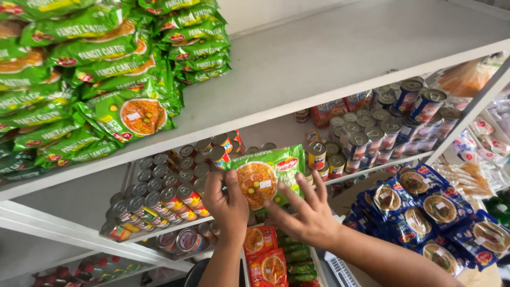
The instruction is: Organizing and stocking instant noodle packets and canned goods on grocery store shelves.
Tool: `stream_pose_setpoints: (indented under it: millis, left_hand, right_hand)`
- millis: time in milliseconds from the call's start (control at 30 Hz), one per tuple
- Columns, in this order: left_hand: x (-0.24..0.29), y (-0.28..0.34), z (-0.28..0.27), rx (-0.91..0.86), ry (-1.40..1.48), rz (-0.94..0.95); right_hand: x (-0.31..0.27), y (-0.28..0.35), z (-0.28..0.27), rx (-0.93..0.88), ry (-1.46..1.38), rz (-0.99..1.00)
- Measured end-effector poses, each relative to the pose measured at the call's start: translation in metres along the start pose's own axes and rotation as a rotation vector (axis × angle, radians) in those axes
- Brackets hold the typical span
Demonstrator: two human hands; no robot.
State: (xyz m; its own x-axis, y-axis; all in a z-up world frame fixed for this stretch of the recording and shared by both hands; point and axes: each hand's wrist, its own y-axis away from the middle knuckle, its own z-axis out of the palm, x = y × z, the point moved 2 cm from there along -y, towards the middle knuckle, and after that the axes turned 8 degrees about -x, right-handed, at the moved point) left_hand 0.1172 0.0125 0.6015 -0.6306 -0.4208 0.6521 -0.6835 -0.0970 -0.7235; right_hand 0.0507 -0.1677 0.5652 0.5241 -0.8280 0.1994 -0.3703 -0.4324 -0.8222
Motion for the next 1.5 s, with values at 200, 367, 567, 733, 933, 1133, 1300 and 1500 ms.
stream_pose_setpoints:
  millis: [200,367,567,733,933,1133,1300,1500]
  left_hand:
    - [0.025,-0.047,-0.005,0.035,0.059,0.076]
    - [0.025,-0.104,-0.012,0.083,0.138,0.096]
    - [-0.02,-0.157,0.003,0.077,0.074,0.207]
    - [-0.025,-0.169,0.019,0.014,-0.31,0.423]
    - [-0.017,-0.176,0.022,-0.091,-0.46,0.246]
    - [-0.018,-0.177,0.022,-0.156,-0.472,0.163]
    - [-0.023,-0.176,0.024,-0.172,-0.461,0.131]
    - [-0.023,-0.176,0.024,-0.164,-0.453,0.117]
  right_hand:
    - [0.021,-0.067,0.0,-0.022,0.143,-0.062]
    - [0.051,-0.116,-0.003,0.013,0.232,-0.098]
    - [0.112,-0.192,0.007,0.057,0.266,-0.015]
    - [0.152,-0.263,0.033,0.095,0.311,0.05]
    - [0.177,-0.34,0.078,0.092,0.232,0.048]
    - [0.208,-0.403,0.132,0.002,0.151,0.153]
    - [0.23,-0.433,0.178,-0.372,-0.154,0.092]
    - [0.23,-0.439,0.17,-0.508,-0.238,0.153]
